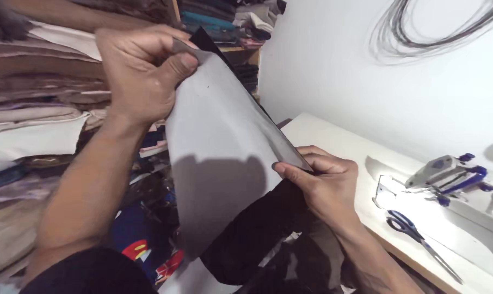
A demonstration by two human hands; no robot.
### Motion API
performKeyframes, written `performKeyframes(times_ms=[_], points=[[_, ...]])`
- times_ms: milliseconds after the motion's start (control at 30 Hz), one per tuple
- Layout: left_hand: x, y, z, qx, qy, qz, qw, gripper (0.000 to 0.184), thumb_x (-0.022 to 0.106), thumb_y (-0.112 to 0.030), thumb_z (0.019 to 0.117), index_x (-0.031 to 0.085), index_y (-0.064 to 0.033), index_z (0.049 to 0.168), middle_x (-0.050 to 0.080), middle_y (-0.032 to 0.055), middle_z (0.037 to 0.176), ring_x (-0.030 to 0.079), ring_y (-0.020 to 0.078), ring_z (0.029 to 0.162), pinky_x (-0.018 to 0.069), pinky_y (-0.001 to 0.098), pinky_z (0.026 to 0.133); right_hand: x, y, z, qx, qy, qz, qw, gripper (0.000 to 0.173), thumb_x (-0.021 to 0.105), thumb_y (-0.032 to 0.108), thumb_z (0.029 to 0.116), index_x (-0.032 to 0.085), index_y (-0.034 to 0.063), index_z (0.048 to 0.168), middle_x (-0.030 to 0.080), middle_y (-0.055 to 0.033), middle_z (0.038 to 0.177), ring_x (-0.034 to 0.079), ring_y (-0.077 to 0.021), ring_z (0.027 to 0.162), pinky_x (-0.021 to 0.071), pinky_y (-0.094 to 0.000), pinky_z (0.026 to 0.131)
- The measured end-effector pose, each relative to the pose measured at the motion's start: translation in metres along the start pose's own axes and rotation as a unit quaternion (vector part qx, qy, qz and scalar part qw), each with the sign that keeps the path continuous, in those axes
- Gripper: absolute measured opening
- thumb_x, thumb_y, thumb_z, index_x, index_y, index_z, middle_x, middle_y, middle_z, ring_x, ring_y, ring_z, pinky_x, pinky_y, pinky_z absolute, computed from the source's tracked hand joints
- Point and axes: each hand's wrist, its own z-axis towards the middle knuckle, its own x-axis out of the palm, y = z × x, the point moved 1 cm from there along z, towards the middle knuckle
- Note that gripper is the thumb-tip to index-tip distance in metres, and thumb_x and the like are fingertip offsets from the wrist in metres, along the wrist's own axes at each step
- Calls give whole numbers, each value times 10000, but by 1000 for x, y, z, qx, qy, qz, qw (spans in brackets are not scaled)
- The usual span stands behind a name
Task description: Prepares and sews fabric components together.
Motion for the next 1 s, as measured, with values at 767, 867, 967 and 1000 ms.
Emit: performKeyframes(times_ms=[767, 867, 967, 1000], points=[[0, -1, -64, -122, -58, -229, 964, 105, 723, -56, 910, 783, -139, 884, 757, -54, 975, 705, 36, 867, 603, 218, 778, -9, -2, -19, 7, 47, -71, 996, 83, 857, 47, 781, 781, 32, 813, 741, -35, 959, 690, -37, 799, 595, -151, 671], [-4, 0, -67, -111, -27, -213, 970, 73, 702, -145, 960, 772, -156, 947, 742, -72, 1043, 694, 33, 920, 594, 222, 811, -11, -8, -20, -13, 87, -51, 995, 95, 833, 41, 785, 746, 51, 823, 730, -33, 988, 690, -55, 835, 594, -172, 678], [-3, -2, -67, -112, -14, -196, 974, 95, 671, -161, 982, 760, -169, 951, 737, -95, 1019, 687, 20, 884, 587, 209, 782, -11, -8, -22, -15, 150, -34, 988, 102, 739, 5, 810, 728, 25, 909, 731, -76, 1062, 711, -91, 918, 624, -228, 752], [-3, -2, -67, -112, -10, -189, 975, 105, 664, -151, 984, 762, -176, 954, 738, -103, 1011, 687, 14, 882, 587, 205, 784, -9, -7, -21, -8, 167, -37, 985, 127, 714, 3, 819, 739, 14, 943, 731, -79, 1061, 709, -84, 915, 623, -225, 755]])
